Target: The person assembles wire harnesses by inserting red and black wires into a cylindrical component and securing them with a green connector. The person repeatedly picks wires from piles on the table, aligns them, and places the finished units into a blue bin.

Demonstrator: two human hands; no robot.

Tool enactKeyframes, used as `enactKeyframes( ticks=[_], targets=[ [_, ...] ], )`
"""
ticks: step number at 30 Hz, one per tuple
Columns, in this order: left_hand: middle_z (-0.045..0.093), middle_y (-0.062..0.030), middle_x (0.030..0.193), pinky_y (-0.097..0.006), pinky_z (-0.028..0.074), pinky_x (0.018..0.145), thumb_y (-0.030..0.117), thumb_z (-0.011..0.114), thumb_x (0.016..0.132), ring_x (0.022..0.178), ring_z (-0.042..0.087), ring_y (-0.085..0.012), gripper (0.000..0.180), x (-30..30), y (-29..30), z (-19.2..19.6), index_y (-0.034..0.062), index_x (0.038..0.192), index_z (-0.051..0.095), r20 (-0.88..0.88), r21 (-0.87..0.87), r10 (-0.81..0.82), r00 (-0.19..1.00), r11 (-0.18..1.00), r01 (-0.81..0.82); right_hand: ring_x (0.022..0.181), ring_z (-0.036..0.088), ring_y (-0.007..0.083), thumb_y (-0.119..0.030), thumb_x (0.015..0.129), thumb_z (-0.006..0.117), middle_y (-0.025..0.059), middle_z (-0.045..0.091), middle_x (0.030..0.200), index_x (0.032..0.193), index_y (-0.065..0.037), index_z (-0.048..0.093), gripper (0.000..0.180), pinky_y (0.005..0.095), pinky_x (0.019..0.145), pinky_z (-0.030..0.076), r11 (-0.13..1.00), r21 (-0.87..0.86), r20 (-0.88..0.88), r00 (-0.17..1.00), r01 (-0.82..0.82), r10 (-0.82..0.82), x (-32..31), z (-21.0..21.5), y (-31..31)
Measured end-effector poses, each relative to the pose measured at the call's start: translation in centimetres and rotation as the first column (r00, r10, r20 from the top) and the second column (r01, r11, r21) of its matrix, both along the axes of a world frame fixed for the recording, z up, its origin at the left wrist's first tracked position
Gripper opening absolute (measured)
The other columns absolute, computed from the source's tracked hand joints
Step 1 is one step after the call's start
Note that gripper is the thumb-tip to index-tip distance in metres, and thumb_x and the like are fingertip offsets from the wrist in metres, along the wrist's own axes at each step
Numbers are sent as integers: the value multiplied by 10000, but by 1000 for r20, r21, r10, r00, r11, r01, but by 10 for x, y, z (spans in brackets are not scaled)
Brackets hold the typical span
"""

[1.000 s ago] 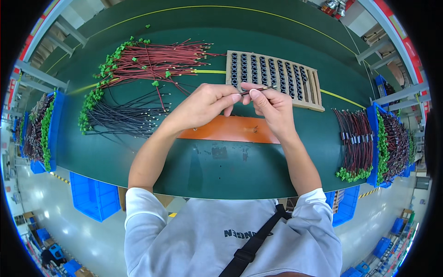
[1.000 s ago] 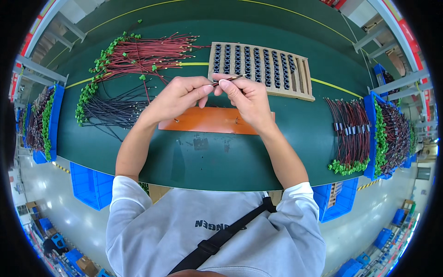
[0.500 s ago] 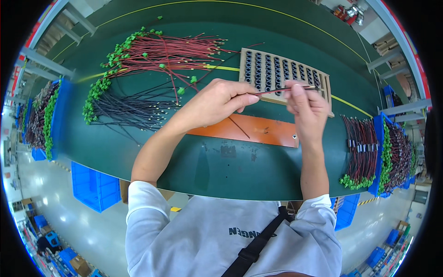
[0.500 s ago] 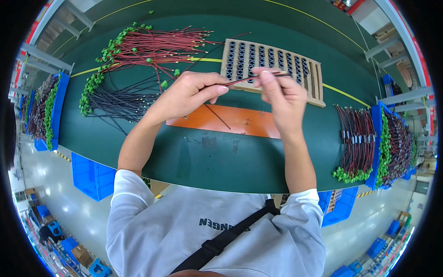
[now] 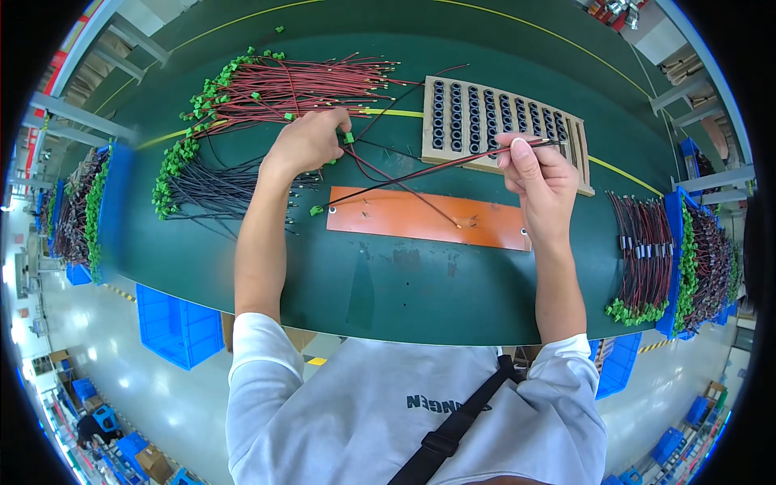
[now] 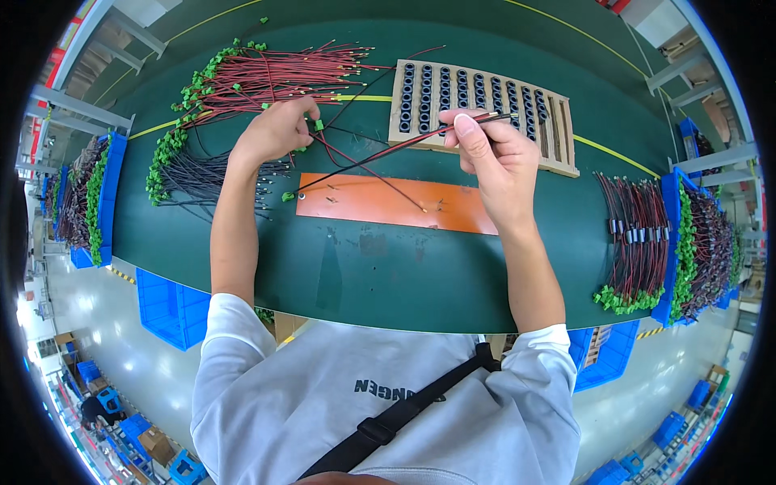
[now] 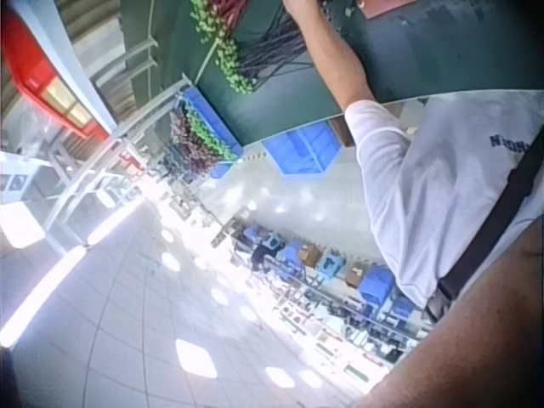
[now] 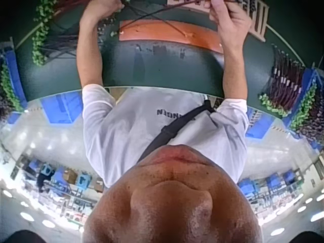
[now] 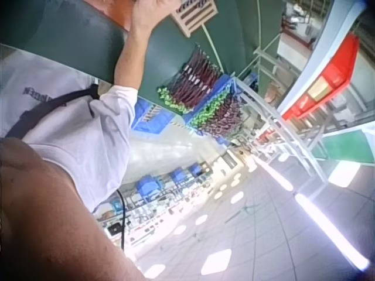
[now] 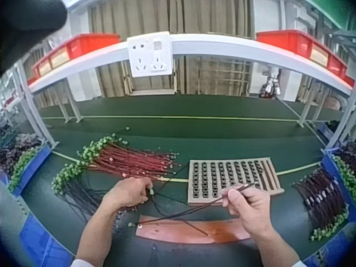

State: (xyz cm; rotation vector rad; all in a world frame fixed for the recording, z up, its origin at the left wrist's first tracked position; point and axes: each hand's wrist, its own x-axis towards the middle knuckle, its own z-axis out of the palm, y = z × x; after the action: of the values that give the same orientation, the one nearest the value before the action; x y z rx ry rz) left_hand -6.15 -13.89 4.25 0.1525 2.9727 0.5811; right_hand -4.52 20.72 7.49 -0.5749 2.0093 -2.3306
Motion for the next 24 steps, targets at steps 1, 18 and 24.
enactKeyframes(
  ticks=[1,18,24],
  targets=[
    [728,-97,816,-436,541,709,32,728,769,805,721,-299,351,0,-1,1,67,1111,661,-42,-23,12,999,1000,-13,617,424,27,-210,1048,644,15,684,847,1119,30,749,272,210,531,326,1000,6,6,1000,1,-1,0,0,1],
    [726,-120,1131,-454,523,987,93,707,885,1106,663,-322,301,-20,-53,-9,72,1185,717,-535,-92,-95,840,994,54,608,405,25,-200,1055,630,38,688,867,1057,44,733,265,209,518,300,996,-41,112,990,-77,81,-4,-1,0],
    [733,-91,1190,-349,519,1007,141,665,992,1138,673,-196,331,24,94,23,22,1301,677,-230,723,-275,934,593,353,646,454,13,-177,1034,666,50,719,909,1035,45,740,234,192,537,339,993,-27,166,979,-119,122,5,-2,-4]
  ],
)
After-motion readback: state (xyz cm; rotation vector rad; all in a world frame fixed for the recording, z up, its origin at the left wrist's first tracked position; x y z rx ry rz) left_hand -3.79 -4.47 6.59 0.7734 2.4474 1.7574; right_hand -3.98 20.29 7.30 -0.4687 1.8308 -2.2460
